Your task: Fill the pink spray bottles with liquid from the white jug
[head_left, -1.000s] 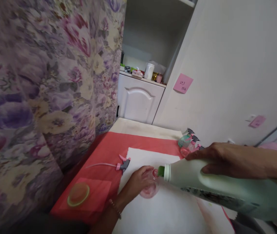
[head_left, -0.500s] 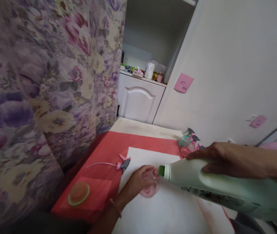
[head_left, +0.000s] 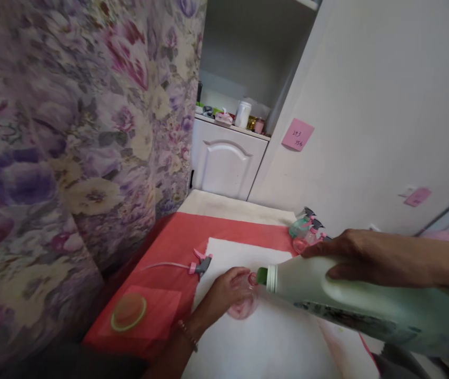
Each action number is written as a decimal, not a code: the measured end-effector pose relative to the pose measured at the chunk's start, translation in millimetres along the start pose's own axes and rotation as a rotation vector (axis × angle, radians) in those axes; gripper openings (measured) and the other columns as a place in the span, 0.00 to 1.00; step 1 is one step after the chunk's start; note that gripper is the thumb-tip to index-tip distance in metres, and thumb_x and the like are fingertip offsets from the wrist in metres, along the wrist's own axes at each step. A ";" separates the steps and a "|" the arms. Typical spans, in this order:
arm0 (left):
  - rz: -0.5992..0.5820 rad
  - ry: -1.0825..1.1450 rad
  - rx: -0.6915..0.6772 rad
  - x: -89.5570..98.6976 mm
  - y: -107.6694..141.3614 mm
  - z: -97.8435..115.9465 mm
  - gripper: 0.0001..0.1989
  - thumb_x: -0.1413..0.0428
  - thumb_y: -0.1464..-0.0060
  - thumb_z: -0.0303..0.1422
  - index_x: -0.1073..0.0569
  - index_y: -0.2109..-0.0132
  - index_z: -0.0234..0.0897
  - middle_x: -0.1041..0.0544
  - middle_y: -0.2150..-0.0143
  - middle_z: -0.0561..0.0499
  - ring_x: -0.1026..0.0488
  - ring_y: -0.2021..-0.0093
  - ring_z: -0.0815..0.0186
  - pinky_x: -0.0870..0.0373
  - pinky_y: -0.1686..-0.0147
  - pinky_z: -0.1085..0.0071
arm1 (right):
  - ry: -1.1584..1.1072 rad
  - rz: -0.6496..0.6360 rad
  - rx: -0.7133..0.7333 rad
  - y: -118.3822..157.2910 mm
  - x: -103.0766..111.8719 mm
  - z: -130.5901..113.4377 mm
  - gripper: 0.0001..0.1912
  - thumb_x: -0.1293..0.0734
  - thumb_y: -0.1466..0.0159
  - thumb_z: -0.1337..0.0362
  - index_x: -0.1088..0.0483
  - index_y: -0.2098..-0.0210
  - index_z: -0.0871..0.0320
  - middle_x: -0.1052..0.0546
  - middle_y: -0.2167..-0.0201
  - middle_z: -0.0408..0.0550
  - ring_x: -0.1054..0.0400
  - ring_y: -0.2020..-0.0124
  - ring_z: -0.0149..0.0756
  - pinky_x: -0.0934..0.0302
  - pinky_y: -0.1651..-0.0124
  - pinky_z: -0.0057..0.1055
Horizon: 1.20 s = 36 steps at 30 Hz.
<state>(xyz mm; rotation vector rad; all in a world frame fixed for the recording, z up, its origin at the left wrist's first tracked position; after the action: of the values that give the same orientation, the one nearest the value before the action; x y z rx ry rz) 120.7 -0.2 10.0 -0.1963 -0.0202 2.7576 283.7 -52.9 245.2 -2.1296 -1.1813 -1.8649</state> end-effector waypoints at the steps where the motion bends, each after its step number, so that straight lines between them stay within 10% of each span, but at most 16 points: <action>1: 0.001 0.007 0.003 -0.2 0.1 0.1 0.22 0.36 0.59 0.31 0.26 0.53 0.36 0.22 0.51 0.44 0.28 0.46 0.53 0.35 0.46 0.61 | -0.002 0.000 0.003 -0.2 -0.1 0.7 0.17 0.39 0.33 0.61 0.32 0.46 0.49 0.20 0.57 0.42 0.25 0.62 0.34 0.36 0.62 0.24; 36: 0.004 -0.012 -0.029 1.3 -2.0 -2.4 0.22 0.36 0.59 0.29 0.26 0.54 0.37 0.22 0.50 0.45 0.28 0.45 0.54 0.36 0.44 0.62 | 0.017 -0.040 -0.024 1.1 1.1 -4.8 0.18 0.39 0.34 0.62 0.32 0.45 0.48 0.20 0.59 0.44 0.26 0.62 0.36 0.38 0.62 0.25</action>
<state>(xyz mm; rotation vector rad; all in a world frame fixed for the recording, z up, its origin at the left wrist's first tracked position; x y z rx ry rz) 120.6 2.1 7.5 -0.1882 -0.0628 2.7636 280.4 -55.6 247.9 -2.1136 -1.2129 -1.9186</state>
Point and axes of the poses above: each hand's wrist, its own y-axis away from the middle knuckle, its own x-axis out of the back of the hand, z = x × y, the point moved 7 cm from there along -y, towards the middle knuckle
